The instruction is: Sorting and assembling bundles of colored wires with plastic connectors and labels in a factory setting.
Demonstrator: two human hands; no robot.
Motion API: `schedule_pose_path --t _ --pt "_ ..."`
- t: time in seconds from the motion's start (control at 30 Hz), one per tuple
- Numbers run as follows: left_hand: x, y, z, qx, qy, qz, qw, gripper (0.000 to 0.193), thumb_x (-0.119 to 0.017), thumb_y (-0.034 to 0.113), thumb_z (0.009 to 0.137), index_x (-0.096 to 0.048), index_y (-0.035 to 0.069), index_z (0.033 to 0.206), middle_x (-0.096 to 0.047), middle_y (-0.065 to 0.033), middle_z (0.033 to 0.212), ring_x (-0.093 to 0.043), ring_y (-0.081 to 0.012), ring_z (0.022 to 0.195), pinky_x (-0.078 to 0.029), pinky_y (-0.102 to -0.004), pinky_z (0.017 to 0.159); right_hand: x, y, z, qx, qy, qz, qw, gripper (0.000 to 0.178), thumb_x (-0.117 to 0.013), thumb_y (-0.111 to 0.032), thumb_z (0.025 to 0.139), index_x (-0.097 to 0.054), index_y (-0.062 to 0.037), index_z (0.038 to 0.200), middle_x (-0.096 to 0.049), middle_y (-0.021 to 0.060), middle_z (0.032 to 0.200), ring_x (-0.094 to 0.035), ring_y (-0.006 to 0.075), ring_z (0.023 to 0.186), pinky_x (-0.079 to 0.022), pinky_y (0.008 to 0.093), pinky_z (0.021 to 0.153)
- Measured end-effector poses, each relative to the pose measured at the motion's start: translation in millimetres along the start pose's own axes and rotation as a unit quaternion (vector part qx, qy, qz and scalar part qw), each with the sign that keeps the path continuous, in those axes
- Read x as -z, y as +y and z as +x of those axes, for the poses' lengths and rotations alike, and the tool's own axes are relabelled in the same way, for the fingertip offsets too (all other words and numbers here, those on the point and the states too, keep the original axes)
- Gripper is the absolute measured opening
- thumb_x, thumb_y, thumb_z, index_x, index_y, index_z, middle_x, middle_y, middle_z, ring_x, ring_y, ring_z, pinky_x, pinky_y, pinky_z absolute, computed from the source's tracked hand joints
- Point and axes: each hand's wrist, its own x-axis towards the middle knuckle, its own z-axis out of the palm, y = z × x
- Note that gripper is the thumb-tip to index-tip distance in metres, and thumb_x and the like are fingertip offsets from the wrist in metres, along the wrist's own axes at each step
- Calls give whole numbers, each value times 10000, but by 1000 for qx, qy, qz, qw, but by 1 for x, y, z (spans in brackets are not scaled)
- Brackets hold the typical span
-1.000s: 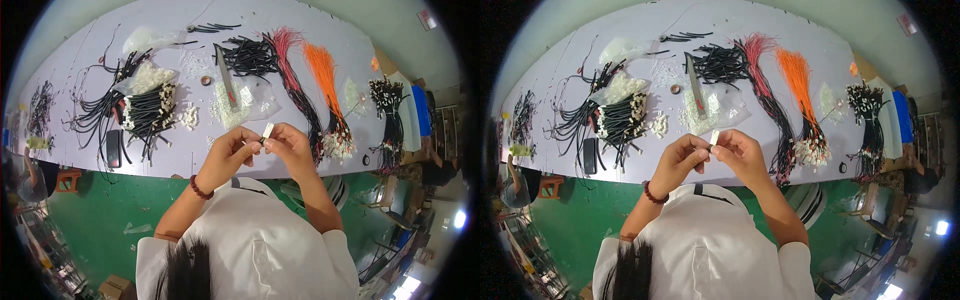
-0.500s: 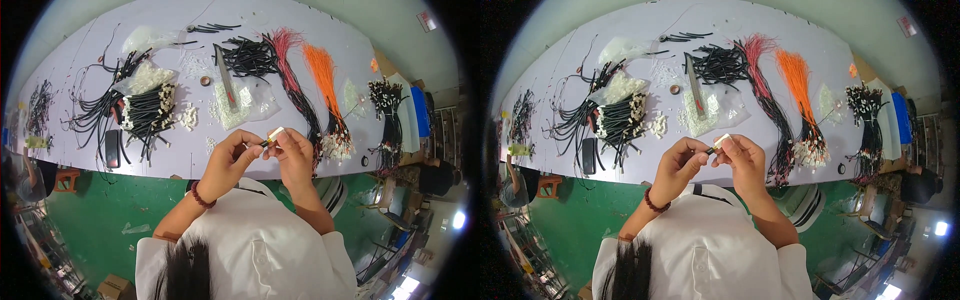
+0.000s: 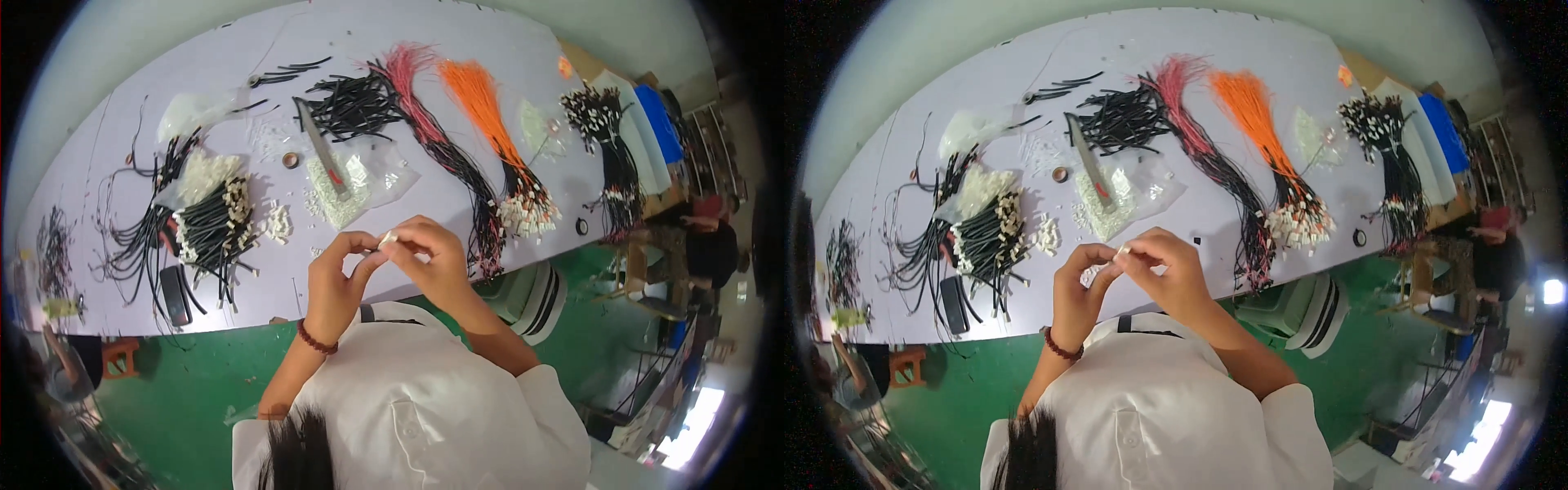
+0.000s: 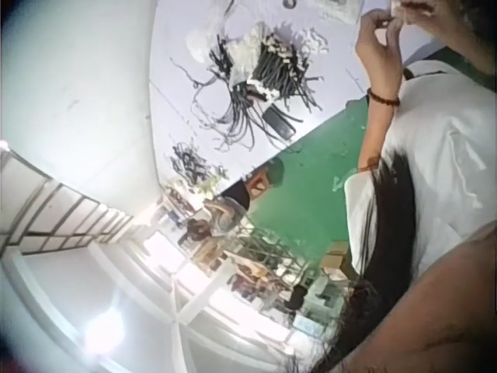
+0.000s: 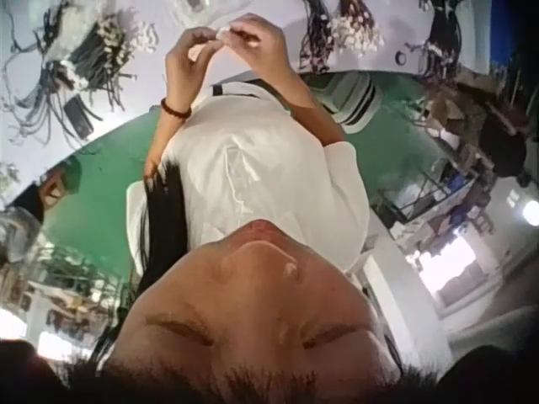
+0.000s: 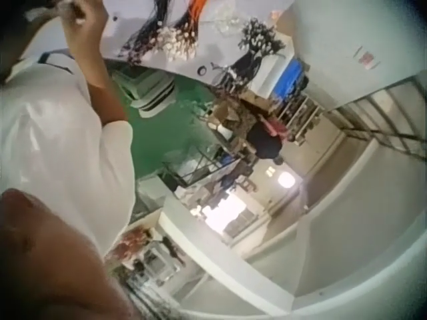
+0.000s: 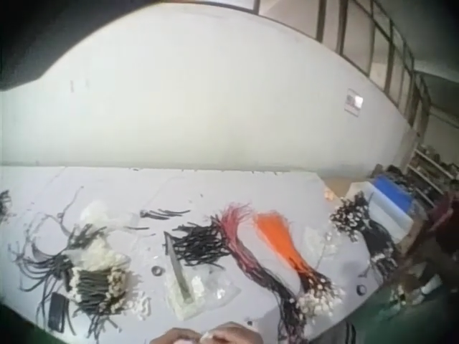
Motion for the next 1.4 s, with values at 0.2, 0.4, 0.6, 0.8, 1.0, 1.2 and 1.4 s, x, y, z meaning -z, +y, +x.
schedule_pose_path --t 0.2,0.4,0.6,0.8,1.0,1.2,1.4 --pt "-14 -2 -4 94 -44 -28 994 260 -624 4 826 -563 14 1078 -625 -55 868 -586 -115 805 -470 -233 722 14 22 -25 7 -41 -51 998 317 -641 -96 835 -549 -11 1126 -564 76 1031 -564 134 907 -491 252 748" --pt "-34 -23 2 90 19 -74 993 370 -592 -19 844 -515 3 1205 -627 -82 946 -605 -125 867 -502 -241 750 12 55 -53 -163 -69 153 972 380 -558 -78 883 -438 -8 1237 -609 49 905 -595 132 831 -472 272 755" --pt "-40 -28 12 147 34 -162 975 380 -584 -11 846 -490 -1 1215 -608 -67 935 -586 -116 808 -489 -239 728 50 52 -47 -111 -47 -9 993 240 -541 -69 885 -559 -6 1116 -586 42 817 -550 101 742 -454 249 657" --pt "-59 -30 21 218 -81 -13 972 258 -603 27 840 -570 -26 1091 -606 -49 854 -573 -101 748 -476 -227 700 91 60 -51 -36 -32 -141 989 224 -593 -152 848 -606 -97 1065 -614 98 823 -583 261 694 -458 342 620" --pt "-93 -33 27 291 -76 -138 944 129 -629 40 828 -605 -17 941 -629 -50 799 -599 -119 734 -492 -230 700 144 53 -46 -58 -102 -186 975 227 -616 -184 835 -622 -94 1044 -609 93 804 -587 250 714 -467 340 637" --pt "-124 -48 44 319 -57 -272 906 113 -622 28 831 -604 -15 934 -640 -72 818 -617 -149 761 -499 -259 745 227 77 -25 20 10 -172 985 218 -618 -150 850 -637 -16 1020 -626 83 933 -597 160 784 -477 274 709" --pt "-157 -46 66 344 -96 -245 902 100 -628 40 831 -603 3 920 -642 -81 832 -618 -148 749 -504 -258 725 355 121 4 -145 241 -189 941 186 -602 -132 863 -667 -36 1009 -654 26 826 -572 87 723 -463 236 650"
